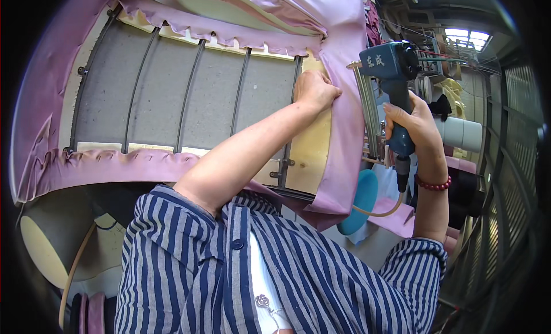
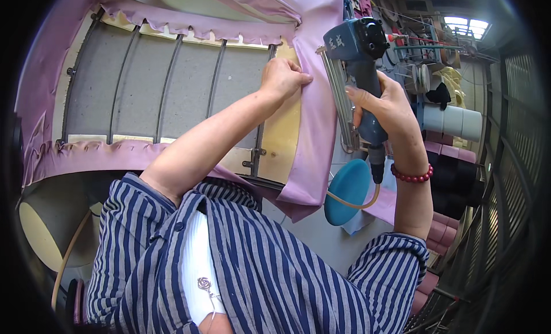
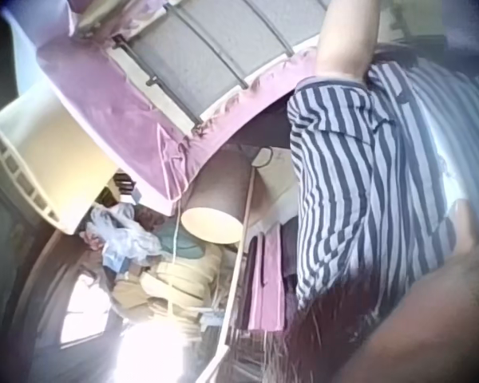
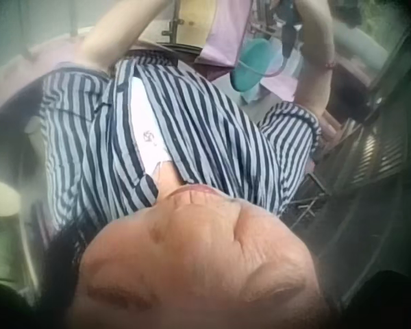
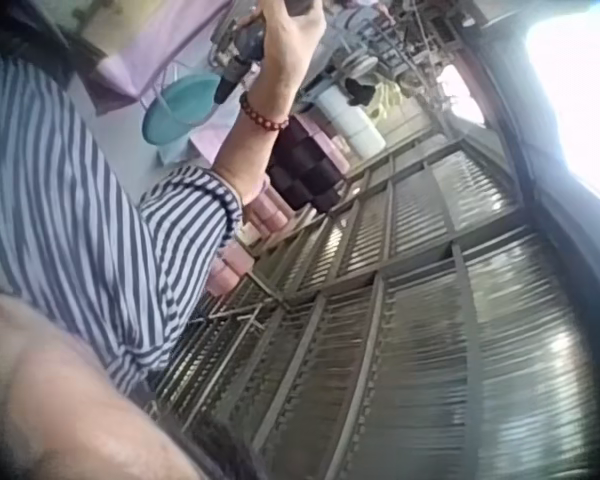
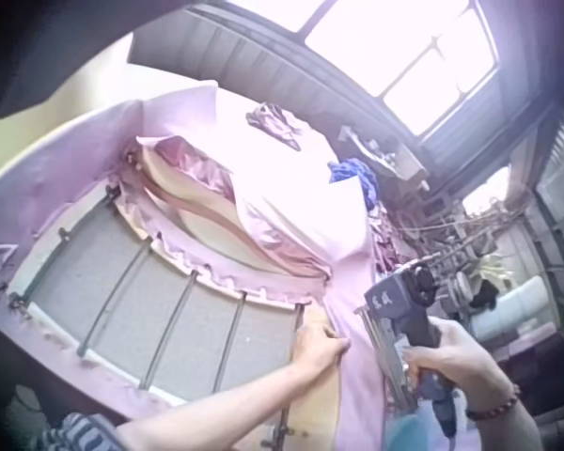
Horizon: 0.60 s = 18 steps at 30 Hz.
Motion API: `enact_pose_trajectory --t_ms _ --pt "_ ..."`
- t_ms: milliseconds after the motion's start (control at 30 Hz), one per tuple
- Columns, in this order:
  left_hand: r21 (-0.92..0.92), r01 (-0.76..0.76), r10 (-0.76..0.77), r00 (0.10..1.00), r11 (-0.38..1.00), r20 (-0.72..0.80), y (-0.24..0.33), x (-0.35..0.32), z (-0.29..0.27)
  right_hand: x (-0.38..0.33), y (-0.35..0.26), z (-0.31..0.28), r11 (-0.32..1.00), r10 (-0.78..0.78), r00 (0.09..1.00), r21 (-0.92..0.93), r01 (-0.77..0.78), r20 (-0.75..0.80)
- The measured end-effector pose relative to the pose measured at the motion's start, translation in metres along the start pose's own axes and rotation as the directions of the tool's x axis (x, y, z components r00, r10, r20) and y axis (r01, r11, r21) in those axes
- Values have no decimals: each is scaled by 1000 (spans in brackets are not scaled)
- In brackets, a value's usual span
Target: Stapling fabric onto a wooden furniture frame using a pneumatic staple gun.
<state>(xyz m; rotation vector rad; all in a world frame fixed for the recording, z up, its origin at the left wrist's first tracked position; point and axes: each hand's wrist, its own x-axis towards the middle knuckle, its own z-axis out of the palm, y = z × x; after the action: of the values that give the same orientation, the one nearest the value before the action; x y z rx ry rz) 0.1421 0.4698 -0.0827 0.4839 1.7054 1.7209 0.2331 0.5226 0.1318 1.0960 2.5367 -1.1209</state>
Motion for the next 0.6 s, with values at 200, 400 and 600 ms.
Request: enact_pose_trajectory --t_ms 200,400,600 --pt "-771 359 -281 929 527 241 -3 -8 9 -4 12 -12 997 -12 1000 71 13 -19" --pt "-478 132 -127 991 868 43 -3 1 18 -3 19 -5 991 -47 997 125 54 -62" --pt "-852 64 -185 982 520 -39 -35 -18 25 -3 19 -1 999 -16 999 36 17 -40"
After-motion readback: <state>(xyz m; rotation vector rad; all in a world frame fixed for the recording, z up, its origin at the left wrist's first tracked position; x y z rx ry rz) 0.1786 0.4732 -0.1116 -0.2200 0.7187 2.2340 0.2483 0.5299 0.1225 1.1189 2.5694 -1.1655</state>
